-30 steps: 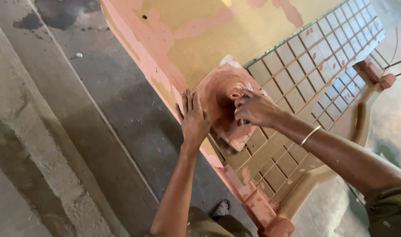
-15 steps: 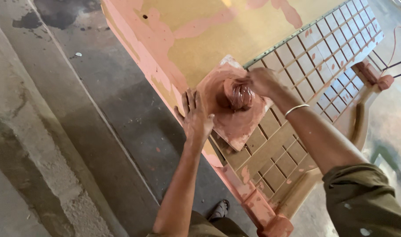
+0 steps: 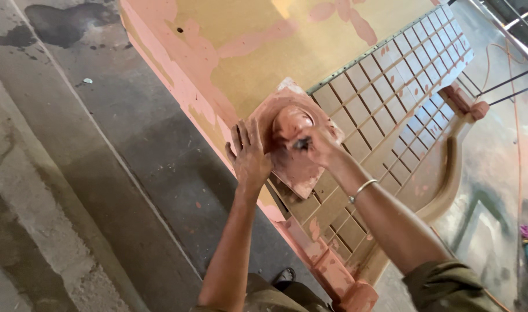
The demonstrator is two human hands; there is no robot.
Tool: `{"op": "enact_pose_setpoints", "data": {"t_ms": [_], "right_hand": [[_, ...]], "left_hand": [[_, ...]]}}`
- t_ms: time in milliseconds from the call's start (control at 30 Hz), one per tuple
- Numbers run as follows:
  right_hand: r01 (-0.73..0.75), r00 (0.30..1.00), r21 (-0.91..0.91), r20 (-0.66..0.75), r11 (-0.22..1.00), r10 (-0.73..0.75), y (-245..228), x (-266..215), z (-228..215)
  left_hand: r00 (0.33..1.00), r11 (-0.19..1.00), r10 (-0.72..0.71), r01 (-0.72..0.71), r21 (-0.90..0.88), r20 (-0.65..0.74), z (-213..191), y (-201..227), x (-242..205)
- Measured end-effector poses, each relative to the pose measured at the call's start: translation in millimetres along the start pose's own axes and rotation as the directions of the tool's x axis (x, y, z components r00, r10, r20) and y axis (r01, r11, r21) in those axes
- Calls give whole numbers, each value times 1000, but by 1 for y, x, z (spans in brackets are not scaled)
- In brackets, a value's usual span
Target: The person applies pink putty to a wooden structure using a putty knife. They scoop putty from a container and spread it onto the edges and surfaces of the structure.
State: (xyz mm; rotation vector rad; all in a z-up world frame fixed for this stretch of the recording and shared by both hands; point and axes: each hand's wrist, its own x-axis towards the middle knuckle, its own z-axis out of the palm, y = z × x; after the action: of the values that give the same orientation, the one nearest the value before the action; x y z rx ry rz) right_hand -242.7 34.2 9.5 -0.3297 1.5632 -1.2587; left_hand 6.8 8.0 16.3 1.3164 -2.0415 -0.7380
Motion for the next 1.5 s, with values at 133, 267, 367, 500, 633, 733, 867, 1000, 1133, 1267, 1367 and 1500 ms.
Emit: {"op": "enact_pose_setpoints", "data": {"t_ms": [133,267,367,500,633,733,867,1000,1133,1267,1367,1500], "right_hand": [[387,880,-334,-144,859,-452,-12,-6,7],[442,425,-897,208,2,-881,8,-81,27],[143,856,-747,-237,649,-460,39,-122,62],[363,771,-886,460,-289,-441,34,-151,37],[253,791,-957,287,-139,-540,-4,-131,7],[383,718,-923,320,-34,-618,18,-128,13],[580,643,-794,585,-185,-495,25,-125,26],[491,635,-838,531,-238,-561,9,-105,46],[219,952,-969,237,-112,-192,2,-121,60],[501,376,-781,584,-373,-720,9,-115,35],[514,475,-745,660,-425,-582,37,-108,15],[472,673,-822,569,-318,-473,46,-125,6]], "left_hand": [[999,999,-35,36,-8,40,-8,-4,1],[1000,1000,-27,27,11,10,0,-7,2],[999,997,-42,40,61,28,2,-10,2],[999,997,-18,14,80,47,4,-14,4],[999,995,-19,14,98,49,1,-13,5],[996,995,-32,24,94,85,-1,-14,5],[998,999,-27,29,-33,56,6,-19,10],[1000,991,-6,4,-135,-14,15,-26,9],[971,951,69,-133,-280,-229,14,-32,-8],[922,931,15,-154,-330,-387,14,-20,-44],[888,906,-54,-150,-397,-457,16,-5,-61],[912,819,-144,-107,-563,-383,9,-1,-75]]}}
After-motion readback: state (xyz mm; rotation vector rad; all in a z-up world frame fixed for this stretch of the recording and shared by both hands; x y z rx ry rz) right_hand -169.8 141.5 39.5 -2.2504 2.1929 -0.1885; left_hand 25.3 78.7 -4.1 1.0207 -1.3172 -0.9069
